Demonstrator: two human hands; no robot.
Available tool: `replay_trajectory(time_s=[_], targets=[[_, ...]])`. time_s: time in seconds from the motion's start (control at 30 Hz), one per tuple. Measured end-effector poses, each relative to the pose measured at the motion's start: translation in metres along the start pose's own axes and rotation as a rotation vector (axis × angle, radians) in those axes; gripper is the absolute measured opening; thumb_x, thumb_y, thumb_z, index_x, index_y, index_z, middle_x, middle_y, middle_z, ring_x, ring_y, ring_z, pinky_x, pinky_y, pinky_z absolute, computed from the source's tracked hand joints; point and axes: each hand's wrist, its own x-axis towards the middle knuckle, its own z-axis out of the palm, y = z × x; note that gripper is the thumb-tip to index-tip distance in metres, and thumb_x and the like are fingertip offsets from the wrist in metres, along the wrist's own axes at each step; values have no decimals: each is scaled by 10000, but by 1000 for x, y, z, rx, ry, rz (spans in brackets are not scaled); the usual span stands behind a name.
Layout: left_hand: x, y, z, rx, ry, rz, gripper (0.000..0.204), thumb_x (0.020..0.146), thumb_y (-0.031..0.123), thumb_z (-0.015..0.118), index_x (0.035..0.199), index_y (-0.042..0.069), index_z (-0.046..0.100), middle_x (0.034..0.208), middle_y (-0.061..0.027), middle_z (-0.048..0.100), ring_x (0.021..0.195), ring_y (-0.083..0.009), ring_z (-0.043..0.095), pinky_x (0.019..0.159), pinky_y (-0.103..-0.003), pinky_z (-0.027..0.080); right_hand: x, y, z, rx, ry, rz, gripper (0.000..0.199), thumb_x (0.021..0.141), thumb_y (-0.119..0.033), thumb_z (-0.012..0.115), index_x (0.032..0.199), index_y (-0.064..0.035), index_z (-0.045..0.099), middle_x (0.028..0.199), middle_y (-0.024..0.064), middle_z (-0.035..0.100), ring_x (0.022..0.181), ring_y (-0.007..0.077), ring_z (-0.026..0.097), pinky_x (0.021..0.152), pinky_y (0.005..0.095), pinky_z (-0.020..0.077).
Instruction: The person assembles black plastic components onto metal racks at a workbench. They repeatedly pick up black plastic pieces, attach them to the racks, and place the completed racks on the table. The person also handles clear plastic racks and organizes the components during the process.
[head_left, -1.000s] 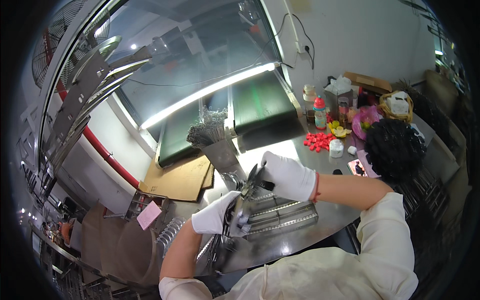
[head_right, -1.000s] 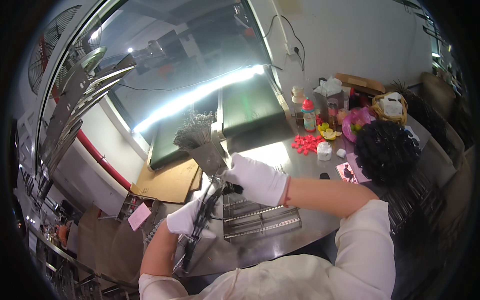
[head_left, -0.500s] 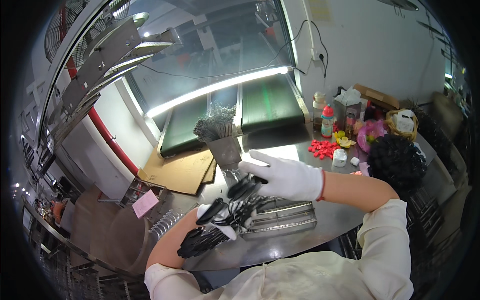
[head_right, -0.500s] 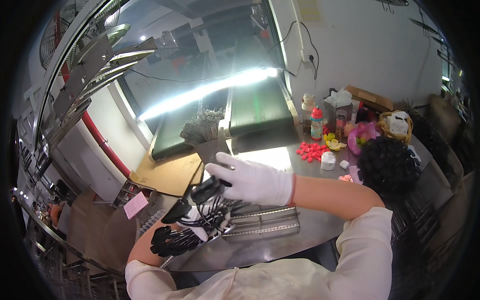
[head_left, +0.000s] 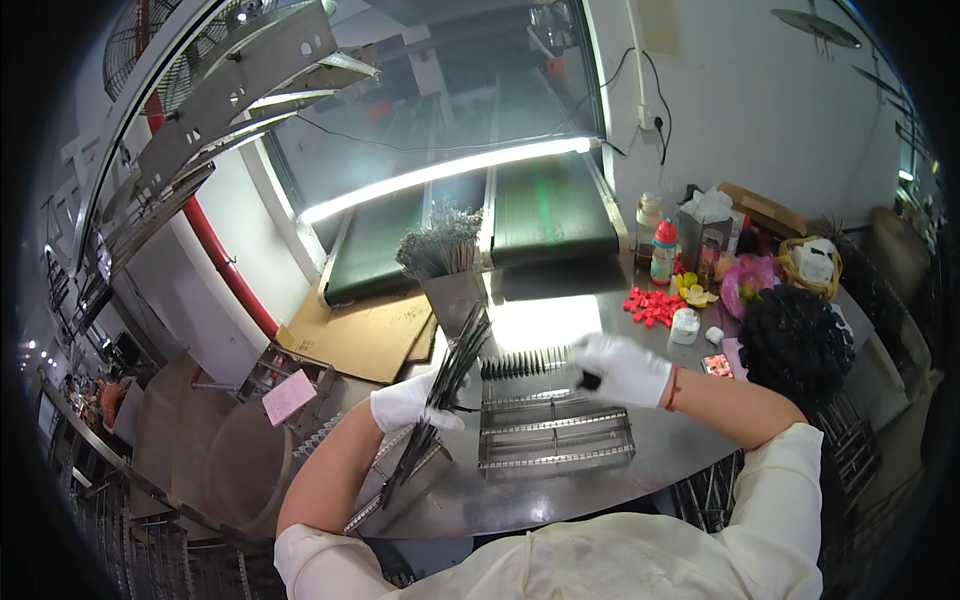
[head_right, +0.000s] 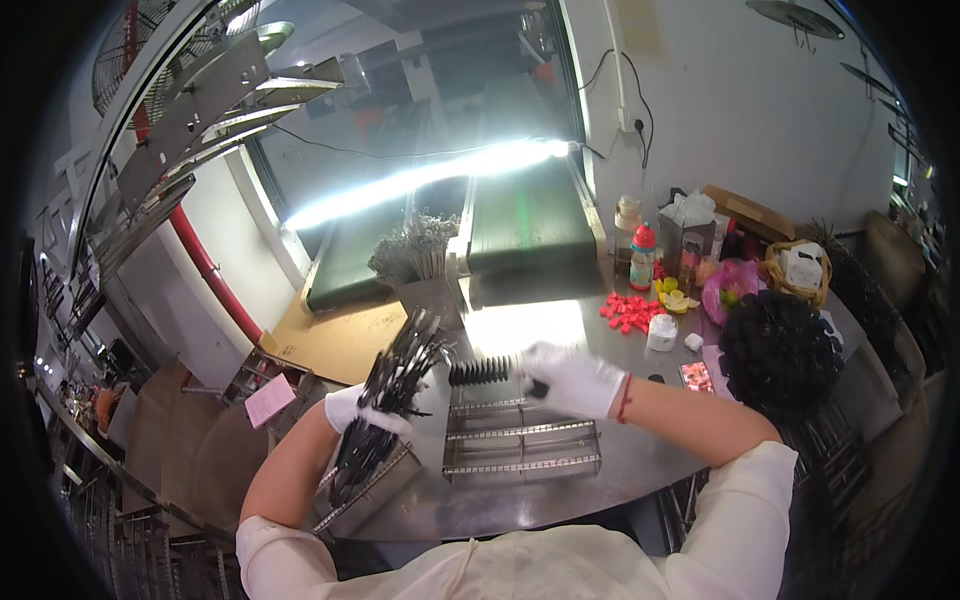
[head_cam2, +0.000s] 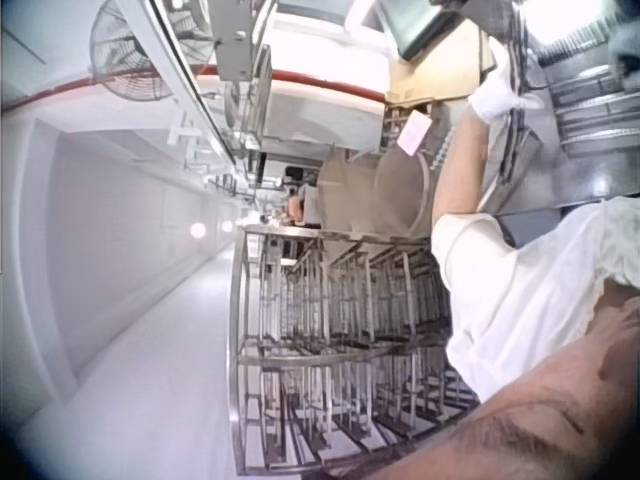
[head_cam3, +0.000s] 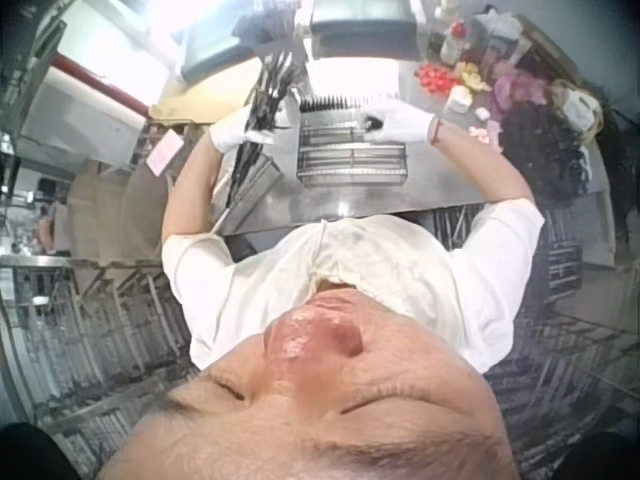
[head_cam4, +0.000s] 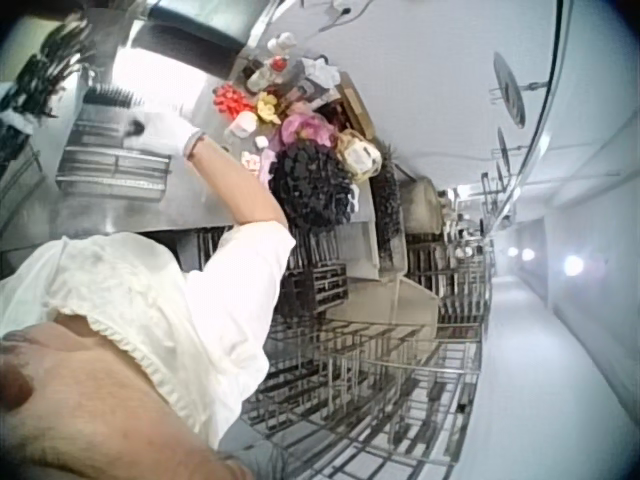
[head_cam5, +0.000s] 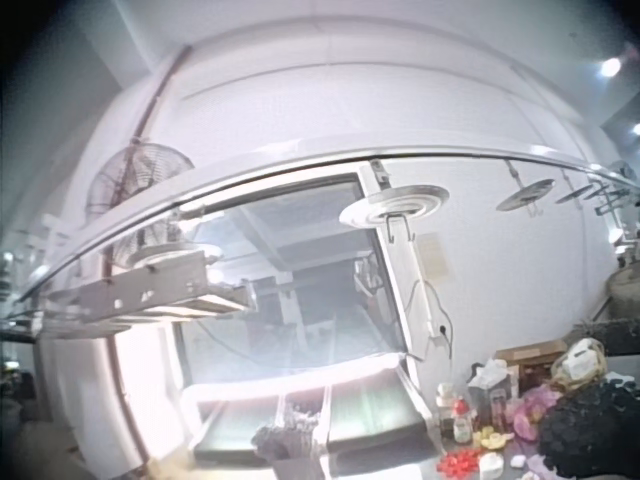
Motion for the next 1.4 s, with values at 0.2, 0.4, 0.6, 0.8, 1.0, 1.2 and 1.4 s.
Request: replay_trajectory(time_s=[0.2, 0.4, 0.6, 0.8, 1.0, 1.2, 1.4], targets=[[23, 30, 36, -103, -344, -58, 643, 747, 94, 910, 1306, 48, 597, 1014, -34, 682, 936, -131, 658, 812, -308, 558, 60, -73, -60, -523, 250, -773, 351, 856, -168, 690, 1180, -48, 625, 1254, 172, 586, 1105, 371, 621, 838, 402, 588], [38, 51, 47, -40, -56, -86, 792, 685, 93, 952, 1365, 39, 549, 1124, -56, 659, 1041, -170, 648, 903, -332, 554, 76, -43, -36, -632, 129, -338, 266, 815, -175, 693, 1043, -53, 634, 984, 95, 598, 918, 321, 635, 673, 435, 554], [74, 79, 50, 1000, 780, 325, 869, 643, 148, 915, 1387, 44, 479, 1273, -240, 542, 1139, -415, 594, 953, -443, 524, 46, 44, -36, 691, -390, 244, 283, 836, -94, 745, 1104, -51, 665, 969, 40, 676, 802, 89, 648, 691, 295, 558], [59, 2, -7, -261, 675, 340, 829, 720, -14, 855, 1447, 97, 472, 1188, -79, 569, 1063, -198, 600, 896, -358, 577, -41, 220, 9, 466, -308, 794, 279, 816, -167, 737, 1049, -24, 685, 850, 80, 708, 732, 153, 678, 656, 296, 551], [39, -22, 9, -802, 439, 631, 1121, 779, 197, 882, 1663, 182, 193, 1313, -121, 548, 1175, -269, 574, 1011, -459, 527, -107, 283, 74, -345, -401, 941, 498, 809, -332, 677, 1177, 4, 659, 1212, 282, 663, 1161, 409, 652, 964, 490, 544], [31, 0, 48, -984, 374, 766, 1097, 829, 163, 797, 1682, 181, 106, 1369, -179, 518, 1188, -288, 558, 984, -454, 519, -94, 267, 74, -461, -443, 967, 711, 783, -470, 713, 1339, -37, 614, 1368, 270, 574, 1282, 402, 573, 1073, 491, 481], [36, -7, 72, -975, 316, 702, 945, 917, 258, 728, 1679, 282, 168, 1418, -113, 495, 1144, -242, 468, 959, -378, 479, -11, 161, 76, 181, 371, 571, 760, 831, -367, 774, 1466, -53, 499, 1418, 245, 547, 1227, 349, 614, 1037, 419, 510]])
